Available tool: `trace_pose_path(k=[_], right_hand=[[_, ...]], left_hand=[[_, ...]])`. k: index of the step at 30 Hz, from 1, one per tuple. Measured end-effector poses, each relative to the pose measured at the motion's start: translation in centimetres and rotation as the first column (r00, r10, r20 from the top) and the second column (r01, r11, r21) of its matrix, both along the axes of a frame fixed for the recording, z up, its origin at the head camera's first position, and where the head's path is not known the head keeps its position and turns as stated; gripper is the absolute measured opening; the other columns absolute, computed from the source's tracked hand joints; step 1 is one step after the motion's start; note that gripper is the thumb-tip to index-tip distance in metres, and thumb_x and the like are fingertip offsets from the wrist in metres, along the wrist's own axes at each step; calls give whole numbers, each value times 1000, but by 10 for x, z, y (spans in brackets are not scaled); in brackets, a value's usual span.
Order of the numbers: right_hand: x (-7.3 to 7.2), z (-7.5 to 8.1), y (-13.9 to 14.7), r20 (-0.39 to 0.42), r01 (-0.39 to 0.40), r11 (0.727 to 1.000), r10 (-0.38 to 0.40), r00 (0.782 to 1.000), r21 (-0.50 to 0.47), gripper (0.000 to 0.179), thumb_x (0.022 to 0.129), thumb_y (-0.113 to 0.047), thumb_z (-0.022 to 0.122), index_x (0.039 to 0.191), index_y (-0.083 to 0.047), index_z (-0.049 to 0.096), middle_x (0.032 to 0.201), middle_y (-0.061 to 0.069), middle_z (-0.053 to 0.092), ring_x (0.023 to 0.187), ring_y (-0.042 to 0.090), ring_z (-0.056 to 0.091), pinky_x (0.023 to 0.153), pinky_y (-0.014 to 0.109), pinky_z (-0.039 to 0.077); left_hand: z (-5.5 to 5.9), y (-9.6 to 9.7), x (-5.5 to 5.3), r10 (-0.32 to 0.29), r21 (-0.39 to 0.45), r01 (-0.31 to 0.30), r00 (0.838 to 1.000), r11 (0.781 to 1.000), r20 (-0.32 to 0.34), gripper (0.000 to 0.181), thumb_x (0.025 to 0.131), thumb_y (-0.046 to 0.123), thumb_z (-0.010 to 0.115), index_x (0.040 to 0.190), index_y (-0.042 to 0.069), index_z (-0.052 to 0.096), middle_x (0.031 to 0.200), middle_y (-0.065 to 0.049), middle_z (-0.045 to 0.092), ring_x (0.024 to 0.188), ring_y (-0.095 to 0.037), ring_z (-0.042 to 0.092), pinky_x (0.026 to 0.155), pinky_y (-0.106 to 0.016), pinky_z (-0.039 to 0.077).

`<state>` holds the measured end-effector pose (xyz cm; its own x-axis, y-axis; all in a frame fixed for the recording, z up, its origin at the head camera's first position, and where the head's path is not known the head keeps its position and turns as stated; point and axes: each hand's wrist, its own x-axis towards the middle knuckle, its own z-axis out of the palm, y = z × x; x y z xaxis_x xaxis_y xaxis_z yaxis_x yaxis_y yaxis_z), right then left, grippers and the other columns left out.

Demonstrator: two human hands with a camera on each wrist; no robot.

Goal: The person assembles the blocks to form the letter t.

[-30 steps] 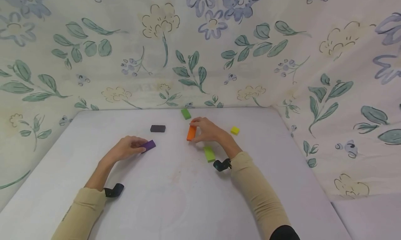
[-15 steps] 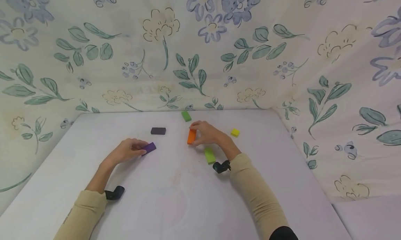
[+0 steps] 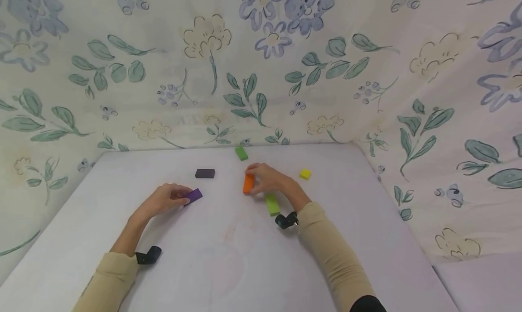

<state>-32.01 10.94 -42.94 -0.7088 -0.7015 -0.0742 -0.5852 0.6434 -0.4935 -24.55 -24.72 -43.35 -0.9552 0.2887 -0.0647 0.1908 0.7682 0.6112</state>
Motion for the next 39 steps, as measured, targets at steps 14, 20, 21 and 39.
trace_pose_path(k=[14,20,21,39], right_hand=[[2,-1,-5,27,5,999,-6,1000,52,70,84,-28,76,144,-7,49,155,10,39,142,29,37,118,45,32],[2,-1,-6,52,10,999,-11,999,32,70,83,-26,77,144,-6,49,155,11,39,142,30,37,118,45,31],[1,-2,-6,54,10,999,-12,998,33,70,83,-26,76,144,-7,49,155,10,39,142,30,37,117,45,32],[1,-11,-8,116,26,999,-29,993,23,71,84,-26,74,148,-12,44,160,4,31,148,26,29,120,45,27]], left_hand=[[-1,0,0,-4,8,4,1000,1000,-8,35,90,13,69,123,1,67,109,-16,69,90,-22,58,79,-33,48],[-1,0,-2,-1,5,1,1000,1000,-9,34,90,13,69,122,1,67,107,-16,69,90,-22,58,79,-33,48],[-1,0,-2,-2,4,2,1000,1000,-9,34,90,13,69,122,1,67,107,-16,69,90,-22,58,79,-33,48],[-2,1,2,9,8,-9,1000,1000,-2,34,90,13,69,122,0,67,109,-17,69,90,-22,58,79,-33,49]])
